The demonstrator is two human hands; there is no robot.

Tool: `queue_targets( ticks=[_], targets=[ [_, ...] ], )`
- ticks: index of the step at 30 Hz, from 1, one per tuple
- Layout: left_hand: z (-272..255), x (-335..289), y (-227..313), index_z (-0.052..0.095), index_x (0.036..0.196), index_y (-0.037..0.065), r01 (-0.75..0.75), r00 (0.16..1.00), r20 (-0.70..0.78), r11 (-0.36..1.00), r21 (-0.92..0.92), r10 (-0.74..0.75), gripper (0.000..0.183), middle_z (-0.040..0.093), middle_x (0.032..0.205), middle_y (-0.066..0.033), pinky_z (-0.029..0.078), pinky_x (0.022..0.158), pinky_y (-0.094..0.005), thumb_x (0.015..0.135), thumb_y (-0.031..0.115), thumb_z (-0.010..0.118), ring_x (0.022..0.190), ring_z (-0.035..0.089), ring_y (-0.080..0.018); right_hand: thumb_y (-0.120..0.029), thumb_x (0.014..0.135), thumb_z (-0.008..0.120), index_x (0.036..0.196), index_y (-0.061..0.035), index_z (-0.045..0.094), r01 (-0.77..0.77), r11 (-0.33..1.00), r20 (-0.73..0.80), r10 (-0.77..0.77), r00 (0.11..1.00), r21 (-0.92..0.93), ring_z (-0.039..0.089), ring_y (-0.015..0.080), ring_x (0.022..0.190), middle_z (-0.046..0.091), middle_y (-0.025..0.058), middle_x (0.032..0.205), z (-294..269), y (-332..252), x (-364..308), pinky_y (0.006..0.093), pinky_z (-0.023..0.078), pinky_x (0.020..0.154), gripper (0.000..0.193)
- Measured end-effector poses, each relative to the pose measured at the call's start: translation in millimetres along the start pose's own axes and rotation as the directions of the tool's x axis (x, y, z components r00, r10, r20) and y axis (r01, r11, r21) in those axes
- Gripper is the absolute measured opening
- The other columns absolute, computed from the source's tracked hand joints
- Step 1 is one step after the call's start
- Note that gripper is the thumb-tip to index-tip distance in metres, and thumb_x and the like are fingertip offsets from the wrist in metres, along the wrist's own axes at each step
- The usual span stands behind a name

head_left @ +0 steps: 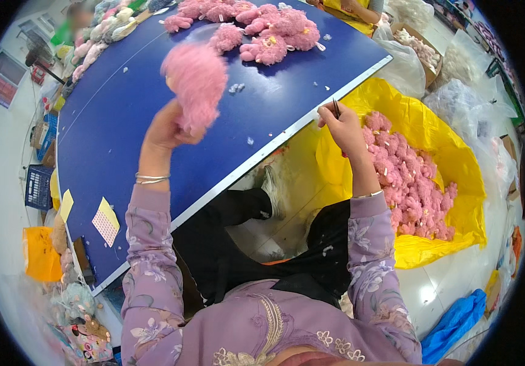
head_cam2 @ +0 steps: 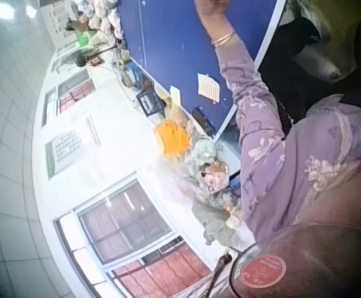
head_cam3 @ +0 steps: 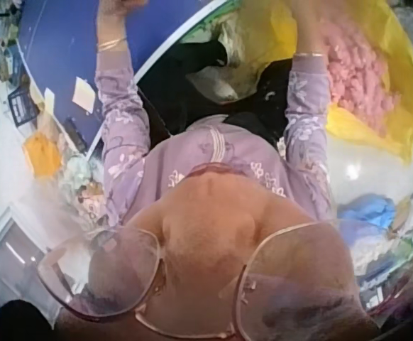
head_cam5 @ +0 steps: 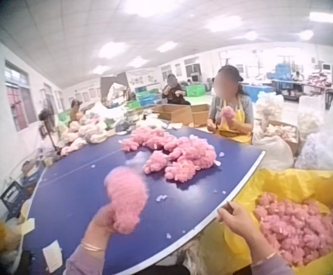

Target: The person trims the fur on small pink stuffed animals using scissors. They pick up each toy from a pile on the table, trim loose threads and uneven fur, then place the finished items into a yellow bag.

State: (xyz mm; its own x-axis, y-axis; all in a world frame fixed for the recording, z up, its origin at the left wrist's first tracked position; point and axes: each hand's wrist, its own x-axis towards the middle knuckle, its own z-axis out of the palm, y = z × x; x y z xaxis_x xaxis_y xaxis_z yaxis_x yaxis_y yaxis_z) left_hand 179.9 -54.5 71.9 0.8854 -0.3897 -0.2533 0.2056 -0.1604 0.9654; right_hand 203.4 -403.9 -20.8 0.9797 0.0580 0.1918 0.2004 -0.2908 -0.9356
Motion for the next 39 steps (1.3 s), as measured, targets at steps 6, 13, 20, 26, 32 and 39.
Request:
queue_targets(
  ticks=[6,13,20,26,32,39],
  targets=[
    [10.4,11.5,-26.5,0.057,0.085,0.002,0.002,0.998,0.057,0.997,-0.075,0.002,0.034,0.048,0.059,-0.0008,0.024,0.037,-0.021,0.091,0.035,0.054,0.042,0.035,-0.0056,-0.024,0.093,0.056,0.083,0.0005,0.065,0.061,0.994,-0.009,-0.061,0.998,0.088,0.052,0.0086,0.06,0.063,0.0015,0.068,0.3,13.8,1.9,0.0248,0.04,0.057,0.028],
    [54.6,23.5,-20.5,0.057,0.081,0.003,0.013,0.964,0.263,0.981,-0.194,0.039,0.041,0.048,0.06,-0.004,0.025,0.037,-0.022,0.09,0.042,0.046,0.043,0.037,-0.0082,-0.038,0.097,0.047,0.092,-0.0018,0.064,-0.249,0.894,0.184,0.191,0.964,0.374,0.037,0.0026,0.047,0.065,0.0017,0.074,8.1,-20.5,-11.9,0.0204,0.031,0.043,0.04],
    [94.9,62.3,8.7,0.058,0.082,0.003,-0.077,0.932,0.358,0.995,0.058,0.051,0.037,0.053,0.065,-0.0046,0.03,0.042,-0.0223,0.092,0.038,0.048,0.05,0.043,-0.0089,-0.027,0.093,0.052,0.096,-0.0019,0.063,-0.026,0.988,0.115,0.009,0.993,0.149,0.057,0.0125,0.067,0.066,0.0021,0.078,10.9,7.0,-3.9,0.0259,0.045,0.059,0.028],
    [143.6,140.1,56.4,0.065,0.112,0.002,-0.46,0.876,0.249,0.872,0.169,0.414,0.045,0.068,0.102,-0.0038,0.05,0.078,-0.0316,0.087,0.039,0.061,0.091,0.063,-0.0158,-0.022,0.093,0.05,0.09,-0.0007,0.064,-0.024,1.0,0.105,0.024,0.994,-0.003,0.061,0.0186,0.071,0.065,0.0066,0.074,14.0,26.0,-10.8,0.0318,0.047,0.068,0.025],
    [24.4,232.7,-1.3,0.065,0.111,0.003,-0.109,0.682,-0.243,0.424,0.899,0.69,0.044,0.065,0.112,-0.0187,0.043,0.094,-0.0405,0.078,0.032,0.059,0.105,0.062,-0.0307,-0.023,0.096,0.046,0.089,0.0013,0.061,0.004,0.999,0.116,-0.009,0.993,0.046,0.06,0.0158,0.072,0.065,0.0065,0.075,8.4,12.8,-10.3,0.0294,0.046,0.069,0.029],
    [-22.9,284.6,-23.1,0.06,0.121,0.005,0.0,0.866,-0.303,0.606,0.795,0.398,0.07,0.063,0.118,-0.021,0.037,0.102,-0.0417,0.071,0.054,0.057,0.114,0.057,-0.036,-0.023,0.096,0.047,0.089,0.0022,0.061,0.002,1.0,0.112,-0.005,0.994,0.029,0.061,0.0165,0.071,0.065,0.0076,0.074,7.9,12.1,-5.7,0.0308,0.047,0.068,0.03]
  ],
)
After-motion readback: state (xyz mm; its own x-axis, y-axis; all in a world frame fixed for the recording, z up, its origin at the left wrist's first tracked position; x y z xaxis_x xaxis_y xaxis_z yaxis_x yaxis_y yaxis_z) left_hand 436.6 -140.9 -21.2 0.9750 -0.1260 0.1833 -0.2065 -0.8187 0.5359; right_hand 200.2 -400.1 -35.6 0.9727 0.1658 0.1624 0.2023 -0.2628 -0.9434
